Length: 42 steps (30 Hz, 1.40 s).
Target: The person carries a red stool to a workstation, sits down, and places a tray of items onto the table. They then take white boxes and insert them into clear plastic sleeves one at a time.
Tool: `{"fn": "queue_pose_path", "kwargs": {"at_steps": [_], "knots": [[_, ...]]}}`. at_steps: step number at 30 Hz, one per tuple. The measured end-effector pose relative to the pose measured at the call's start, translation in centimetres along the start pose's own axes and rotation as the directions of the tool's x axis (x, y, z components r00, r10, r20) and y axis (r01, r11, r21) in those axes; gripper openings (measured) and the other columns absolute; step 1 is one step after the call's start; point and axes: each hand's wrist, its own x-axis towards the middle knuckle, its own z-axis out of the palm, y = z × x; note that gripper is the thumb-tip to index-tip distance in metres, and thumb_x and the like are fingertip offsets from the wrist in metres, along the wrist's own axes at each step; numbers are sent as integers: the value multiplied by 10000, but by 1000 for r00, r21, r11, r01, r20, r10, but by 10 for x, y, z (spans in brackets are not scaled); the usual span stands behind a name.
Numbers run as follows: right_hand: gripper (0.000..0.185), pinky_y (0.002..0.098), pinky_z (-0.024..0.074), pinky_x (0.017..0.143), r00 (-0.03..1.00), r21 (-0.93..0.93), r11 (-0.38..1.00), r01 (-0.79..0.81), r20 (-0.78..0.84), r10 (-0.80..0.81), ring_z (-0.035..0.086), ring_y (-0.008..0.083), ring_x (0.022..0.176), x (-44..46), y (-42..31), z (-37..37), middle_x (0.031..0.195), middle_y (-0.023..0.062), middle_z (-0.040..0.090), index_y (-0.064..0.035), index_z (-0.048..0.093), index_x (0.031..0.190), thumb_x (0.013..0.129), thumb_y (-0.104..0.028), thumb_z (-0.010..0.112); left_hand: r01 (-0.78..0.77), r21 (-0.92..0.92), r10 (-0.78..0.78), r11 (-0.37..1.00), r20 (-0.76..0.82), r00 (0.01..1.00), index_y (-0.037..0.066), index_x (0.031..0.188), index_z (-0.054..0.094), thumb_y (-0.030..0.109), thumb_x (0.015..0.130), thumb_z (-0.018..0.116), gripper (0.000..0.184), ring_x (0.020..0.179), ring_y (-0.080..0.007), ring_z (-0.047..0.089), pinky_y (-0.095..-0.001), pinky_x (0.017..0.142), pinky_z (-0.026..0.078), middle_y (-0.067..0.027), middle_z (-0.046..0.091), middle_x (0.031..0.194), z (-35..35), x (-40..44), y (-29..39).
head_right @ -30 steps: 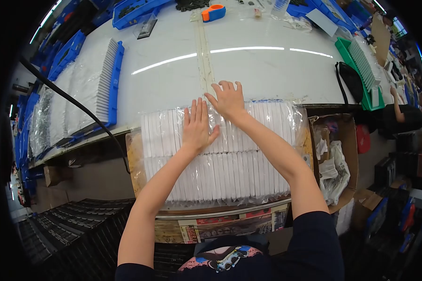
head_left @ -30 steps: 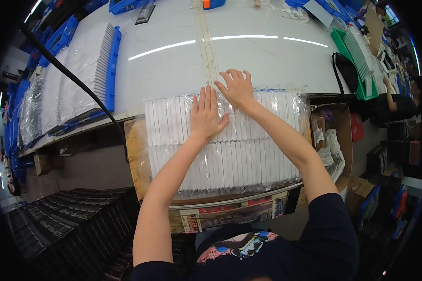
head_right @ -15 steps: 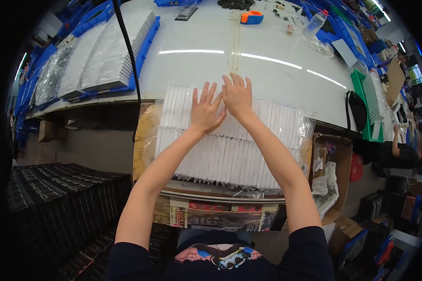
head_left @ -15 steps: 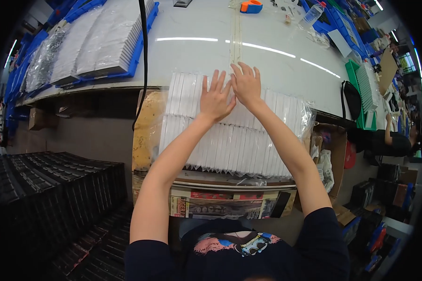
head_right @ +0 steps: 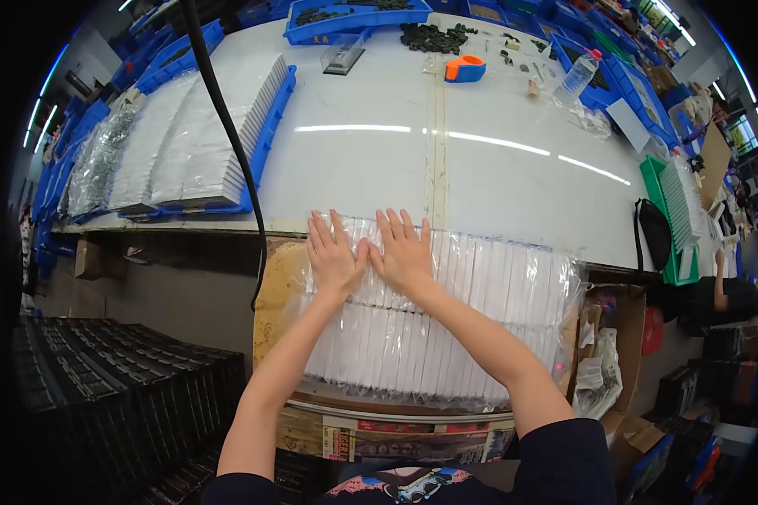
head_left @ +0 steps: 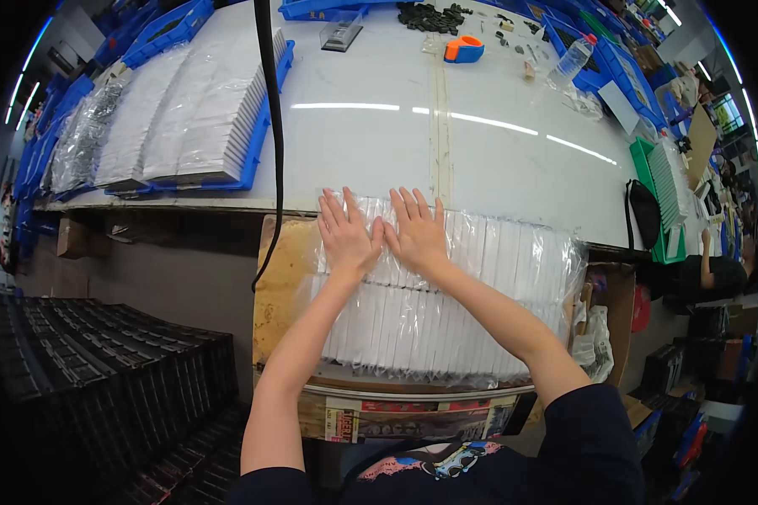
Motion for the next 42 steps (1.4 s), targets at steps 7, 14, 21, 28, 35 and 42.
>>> {"fn": "queue_pose_path", "kwargs": {"at_steps": [7,14,21,28,35,42], "knots": [[544,547,130,1099,995,-63,997,-45,-88,39,265,278,1367,-13,-1,1,1428,133,369,-129,366,1396,924,-397,396,-9,-91,18,996,100,995,14,1445,221,465,863,512,792,1373,-468,124,-501,1108,149,-341,140,1462,-1,-5,-10],[267,382,449,849,956,819,554,147,26,-293,594,295,967,-225,-97,-106,1017,125,638,-78,629,1038,792,-38,535,194,-671,50,716,327,944,70,1285,526,191,866,587,441,1311,-359,373,-397,1074,284,-229,441,1368,-139,-215,-43],[271,347,442,919,366,722,325,-611,622,-692,581,255,1045,-548,-55,-42,1108,102,621,-45,609,1148,906,-86,494,815,-579,-976,32,158,151,28,1063,663,74,938,473,232,898,-129,614,-257,828,469,-66,658,1043,-192,-615,-57],[524,396,464,904,250,239,861,-449,959,-136,589,360,1039,-737,19,173,1147,225,597,-39,531,1245,746,-191,577,937,-138,-830,-320,518,-207,23,1114,638,30,834,573,287,675,-135,576,-260,581,463,-73,643,864,-45,-865,-53],[1303,468,168,1126,391,372,928,-12,856,-339,170,399,1367,-775,-10,293,1497,188,157,-143,143,1463,428,-555,818,838,61,-718,543,551,425,162,1451,256,298,763,702,831,1302,-470,288,-457,1048,310,-342,197,1439,54,-783,-76],[975,451,253,1077,390,295,950,-105,891,-234,314,365,1281,-738,2,301,1383,184,327,-111,310,1372,580,-493,732,666,85,-628,741,437,644,194,1451,264,364,812,640,761,1282,-541,248,-519,1050,288,-345,165,1441,76,-770,-68]]}}
